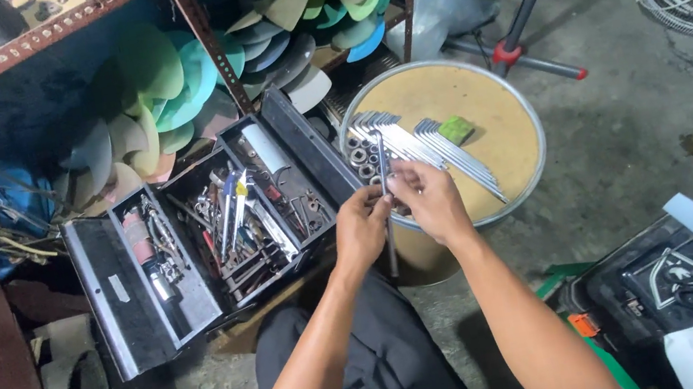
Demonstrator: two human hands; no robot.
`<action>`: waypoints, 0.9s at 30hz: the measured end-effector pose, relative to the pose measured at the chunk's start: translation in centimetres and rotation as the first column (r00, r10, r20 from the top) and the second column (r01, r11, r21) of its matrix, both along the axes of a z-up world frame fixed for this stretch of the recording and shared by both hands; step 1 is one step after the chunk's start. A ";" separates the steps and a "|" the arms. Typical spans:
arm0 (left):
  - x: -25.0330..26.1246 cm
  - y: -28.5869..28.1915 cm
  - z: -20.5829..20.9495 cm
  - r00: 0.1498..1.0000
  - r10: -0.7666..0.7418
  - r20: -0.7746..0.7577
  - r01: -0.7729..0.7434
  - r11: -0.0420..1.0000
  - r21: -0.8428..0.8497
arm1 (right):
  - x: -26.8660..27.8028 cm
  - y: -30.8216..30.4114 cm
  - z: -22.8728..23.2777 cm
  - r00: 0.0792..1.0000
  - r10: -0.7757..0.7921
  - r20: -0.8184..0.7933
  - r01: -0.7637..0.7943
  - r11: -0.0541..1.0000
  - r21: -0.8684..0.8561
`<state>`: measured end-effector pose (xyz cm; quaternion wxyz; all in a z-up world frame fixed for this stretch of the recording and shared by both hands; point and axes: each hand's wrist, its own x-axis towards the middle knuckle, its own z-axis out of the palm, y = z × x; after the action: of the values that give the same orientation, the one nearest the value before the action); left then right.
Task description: Organizing various wrenches and sockets into a metal toolbox from a round tray.
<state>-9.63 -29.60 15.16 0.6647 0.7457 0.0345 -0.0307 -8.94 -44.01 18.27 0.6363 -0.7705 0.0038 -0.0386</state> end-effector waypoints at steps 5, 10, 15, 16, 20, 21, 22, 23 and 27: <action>1.2 -4.6 0.1 0.996 0.047 -0.080 -0.069 0.949 -0.309 | -1.4 -3.9 -1.8 0.997 -0.050 -0.055 0.043 0.992 -0.115; 2.6 -8.3 -1.8 0.979 0.029 -0.203 -0.112 0.905 -0.411 | -1.1 -7.3 -4.2 0.982 -0.126 -0.144 0.091 0.969 -0.230; 5.5 -11.8 -7.0 0.980 0.031 -0.199 -0.084 0.961 -0.262 | 0.5 -10.3 -5.2 0.967 -0.204 -0.150 0.101 0.856 -0.507; 5.5 -12.4 -6.4 0.979 0.033 -0.201 -0.087 0.961 -0.264 | 0.7 -10.7 -5.0 0.968 -0.202 -0.152 0.098 0.855 -0.509; 7.4 -14.8 -6.7 0.982 -0.035 -0.185 0.003 0.985 -0.172 | 2.4 -12.6 -4.7 0.964 -0.221 -0.150 0.095 0.807 -0.583; 8.1 -15.4 -7.6 0.984 -0.096 -0.150 0.084 0.993 -0.084 | 2.7 -13.0 -5.0 0.960 -0.239 -0.147 0.100 0.782 -0.615; 7.7 -15.4 -6.2 0.983 -0.098 -0.152 0.086 0.993 -0.084 | 3.3 -13.7 -5.3 0.959 -0.241 -0.149 0.101 0.782 -0.616; 7.6 -15.5 -4.6 0.987 -0.159 -0.036 0.161 0.986 0.050 | 4.1 -14.4 -5.5 0.957 -0.249 -0.146 0.101 0.762 -0.639; 8.6 -17.1 -3.3 0.934 -0.341 0.110 0.298 0.909 0.290 | 7.4 -17.0 -7.1 0.961 -0.263 -0.085 0.131 0.704 -0.698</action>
<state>-0.99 -46.70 11.85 0.5439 0.8245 -0.1373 -0.0749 -1.49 -61.01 11.20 0.2954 -0.9460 0.1286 -0.0361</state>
